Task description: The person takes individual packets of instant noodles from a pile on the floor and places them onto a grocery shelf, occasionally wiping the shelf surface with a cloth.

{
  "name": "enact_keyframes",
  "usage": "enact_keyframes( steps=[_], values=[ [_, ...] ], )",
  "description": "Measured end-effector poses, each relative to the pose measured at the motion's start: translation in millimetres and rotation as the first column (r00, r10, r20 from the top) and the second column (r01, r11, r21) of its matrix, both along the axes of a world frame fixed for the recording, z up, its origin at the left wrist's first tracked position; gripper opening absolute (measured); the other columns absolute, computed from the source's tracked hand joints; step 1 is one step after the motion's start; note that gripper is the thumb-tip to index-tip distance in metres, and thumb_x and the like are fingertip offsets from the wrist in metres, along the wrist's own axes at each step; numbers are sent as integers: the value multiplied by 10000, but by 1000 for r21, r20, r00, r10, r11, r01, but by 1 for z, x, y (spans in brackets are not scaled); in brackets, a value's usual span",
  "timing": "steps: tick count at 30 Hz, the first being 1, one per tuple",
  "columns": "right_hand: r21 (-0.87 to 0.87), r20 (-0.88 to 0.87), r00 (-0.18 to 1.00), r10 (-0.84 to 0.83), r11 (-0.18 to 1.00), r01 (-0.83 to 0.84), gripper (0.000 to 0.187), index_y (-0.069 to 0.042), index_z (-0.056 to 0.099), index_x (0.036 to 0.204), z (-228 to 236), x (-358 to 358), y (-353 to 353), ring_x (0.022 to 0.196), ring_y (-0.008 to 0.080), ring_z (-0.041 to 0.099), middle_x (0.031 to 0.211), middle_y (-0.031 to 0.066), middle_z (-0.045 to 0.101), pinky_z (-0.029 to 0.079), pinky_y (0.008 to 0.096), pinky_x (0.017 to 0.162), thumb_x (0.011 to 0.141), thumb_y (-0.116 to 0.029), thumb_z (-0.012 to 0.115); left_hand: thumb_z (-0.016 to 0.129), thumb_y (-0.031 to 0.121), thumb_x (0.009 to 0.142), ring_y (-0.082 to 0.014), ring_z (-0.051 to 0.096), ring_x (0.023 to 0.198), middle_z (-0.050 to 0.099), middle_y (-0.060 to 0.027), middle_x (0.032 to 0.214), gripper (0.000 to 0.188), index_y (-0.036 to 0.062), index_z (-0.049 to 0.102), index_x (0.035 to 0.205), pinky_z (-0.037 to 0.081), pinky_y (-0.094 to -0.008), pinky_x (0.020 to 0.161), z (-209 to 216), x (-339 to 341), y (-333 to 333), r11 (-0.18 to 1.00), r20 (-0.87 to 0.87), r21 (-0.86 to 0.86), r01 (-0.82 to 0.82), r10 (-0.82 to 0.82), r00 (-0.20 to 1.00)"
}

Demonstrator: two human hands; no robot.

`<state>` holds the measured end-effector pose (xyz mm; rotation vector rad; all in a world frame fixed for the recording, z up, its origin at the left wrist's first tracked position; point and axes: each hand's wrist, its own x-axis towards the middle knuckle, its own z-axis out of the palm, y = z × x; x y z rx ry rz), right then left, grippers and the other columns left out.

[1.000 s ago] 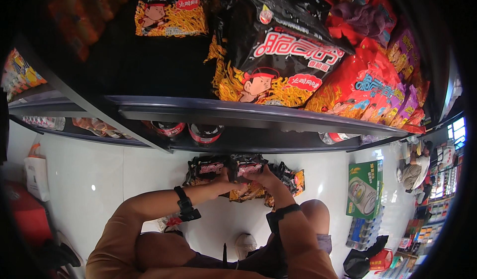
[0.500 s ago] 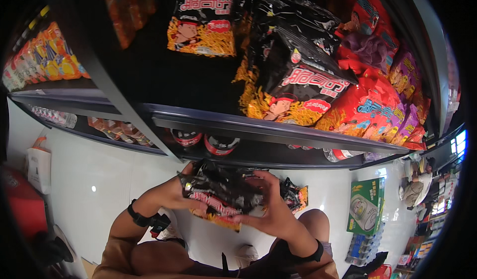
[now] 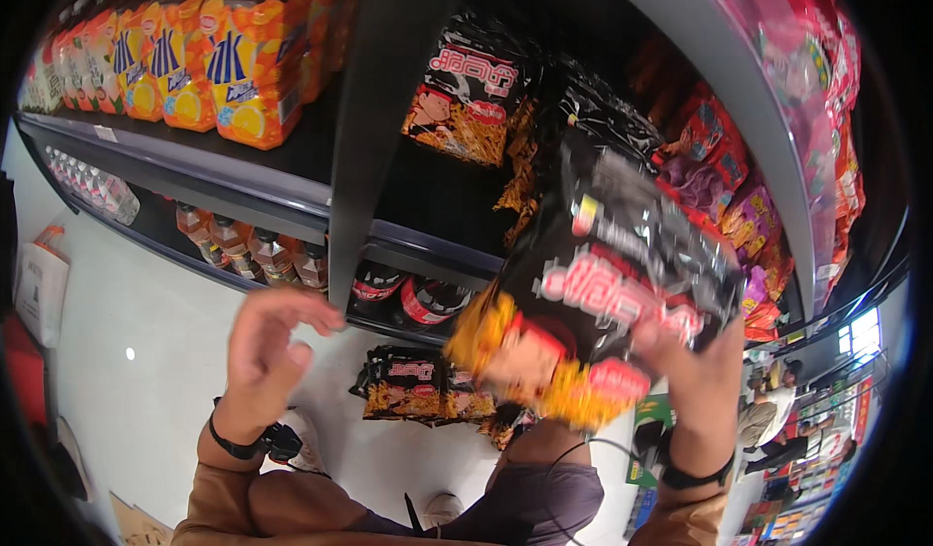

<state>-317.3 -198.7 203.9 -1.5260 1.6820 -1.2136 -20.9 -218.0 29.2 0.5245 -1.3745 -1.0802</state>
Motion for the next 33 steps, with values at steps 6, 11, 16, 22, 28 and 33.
enact_keyframes(
  steps=[6, 11, 16, 22, 28, 33],
  values=[
    [-81, 42, 977, 207, 976, -203, 468, 46, 507, 1186, 18, 49, -78, 983, 160, 592, 1095, 117, 613, 458, 310, 876, 793, -124, 697, 503, 17, 890, -154, 540, 910, 553, -100, 1001, 241, -12, 486, 1128, 429, -299, 824, -18, 14, 1, 998, -215, 66, -20, 34, 976],
    [13, -235, 962, 141, 990, -142, 434, 49, 554, 1067, 21, 79, -144, 847, 152, 621, 943, 92, 647, 480, 249, 733, 752, -192, 729, 506, 47, 912, -139, 543, 891, 556, -74, 979, 157, 0, 524, 1060, 429, -284, 813, -29, 12, -3, 974, -266, 215, 75, -15, 964],
    [176, -288, 918, 273, 957, -230, 531, -21, 530, 1169, 6, 71, -196, 917, 174, 603, 1036, 89, 627, 479, 277, 744, 721, -214, 741, 498, 70, 927, -125, 542, 889, 557, -60, 956, 122, 4, 528, 1025, 429, -270, 806, -36, 10, -7, 953, -236, 280, 116, -49, 970],
    [154, -835, 477, 273, 949, -274, 552, -42, 529, 1163, 1, 54, -216, 938, 253, 604, 1018, 132, 628, 483, 342, 787, 727, -296, 753, 498, 75, 929, -121, 554, 865, 562, -55, 923, 111, 1, 535, 1003, 429, -266, 805, -40, 8, -4, 945, -168, 312, 99, -48, 985],
    [-245, -970, 132, -206, 836, -492, 237, -2, 617, 1005, 4, 62, -184, 833, 317, 627, 923, 177, 638, 485, 363, 739, 831, -159, 645, 513, 90, 917, -117, 555, 831, 575, -55, 891, 126, -9, 547, 987, 433, -262, 782, -44, -1, -3, 934, 3, 357, 12, -14, 1000],
    [-146, -989, 77, -128, 718, -681, 161, -5, 608, 995, 7, 47, -93, 799, 272, 624, 924, 138, 636, 477, 297, 696, 862, -96, 597, 555, 111, 877, -160, 570, 754, 607, -76, 845, 192, 33, 554, 1053, 454, -267, 692, -90, -23, -20, 954, 530, 291, 78, -229, 816]
  ],
)
